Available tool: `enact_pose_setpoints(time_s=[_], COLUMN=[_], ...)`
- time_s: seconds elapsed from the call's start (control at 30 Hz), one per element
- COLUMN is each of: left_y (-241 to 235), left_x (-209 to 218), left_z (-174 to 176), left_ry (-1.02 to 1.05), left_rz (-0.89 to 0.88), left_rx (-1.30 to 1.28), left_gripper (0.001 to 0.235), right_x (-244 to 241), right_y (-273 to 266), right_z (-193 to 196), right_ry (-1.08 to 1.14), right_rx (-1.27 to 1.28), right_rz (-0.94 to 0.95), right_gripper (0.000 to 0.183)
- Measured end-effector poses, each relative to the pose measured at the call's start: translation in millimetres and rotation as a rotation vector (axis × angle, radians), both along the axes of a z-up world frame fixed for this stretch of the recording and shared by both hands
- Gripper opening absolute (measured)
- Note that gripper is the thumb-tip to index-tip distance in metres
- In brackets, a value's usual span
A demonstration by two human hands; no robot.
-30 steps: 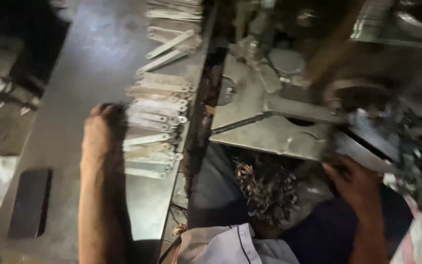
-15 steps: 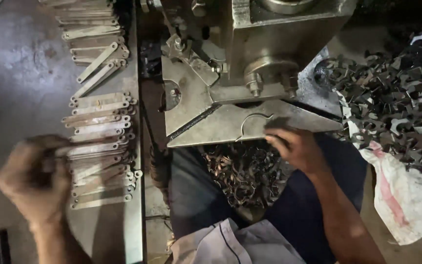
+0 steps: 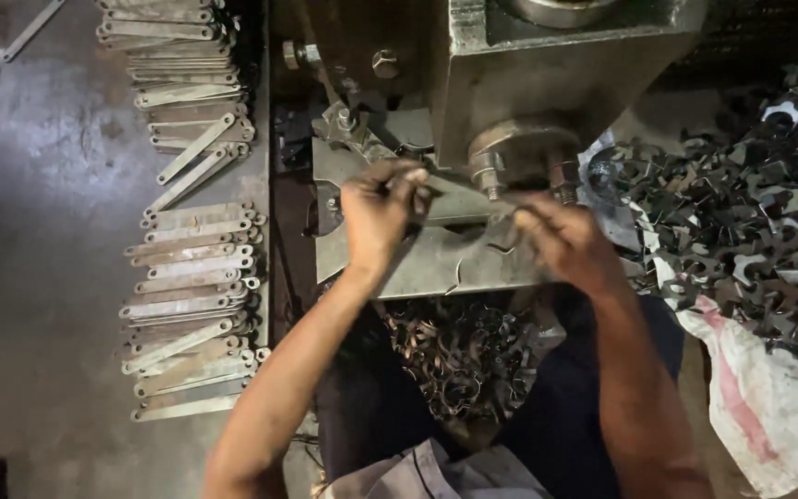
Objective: Feeding metal strips into a manual stamping press to punch holes or shape components.
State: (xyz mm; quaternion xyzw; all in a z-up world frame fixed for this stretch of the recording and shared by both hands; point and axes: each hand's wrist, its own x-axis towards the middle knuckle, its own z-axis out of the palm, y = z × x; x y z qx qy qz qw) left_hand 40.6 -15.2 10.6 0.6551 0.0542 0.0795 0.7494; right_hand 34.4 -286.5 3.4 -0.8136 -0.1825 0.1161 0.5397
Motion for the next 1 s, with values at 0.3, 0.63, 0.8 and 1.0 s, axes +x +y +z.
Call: enact_pose_setpoints(time_s=[0.3, 0.63, 0.8, 1.0], left_y=[2, 75, 194, 266], left_x=[13, -44, -128, -180], left_z=[5, 18, -4, 23], left_ry=[-0.547, -0.470, -0.240, 0.030], left_rz=[0.024, -0.132, 0.088, 0.307], left_rx=[1.399, 1.356, 1.617, 1.270], left_gripper=[0.018, 0.049, 0.048, 0.039], right_x=[74, 44, -8, -61], right_y=[-45, -86, -73, -36], right_z=[-83, -112, -26, -29], right_ry=[-1.133, -0.031, -0.183, -0.180], right_rx=[-0.476, 0.521, -0.414, -0.447], right_rz=[-0.327, -0.267, -0.345, -0.245], right_gripper=[0.021, 0.058, 0.033, 0.043])
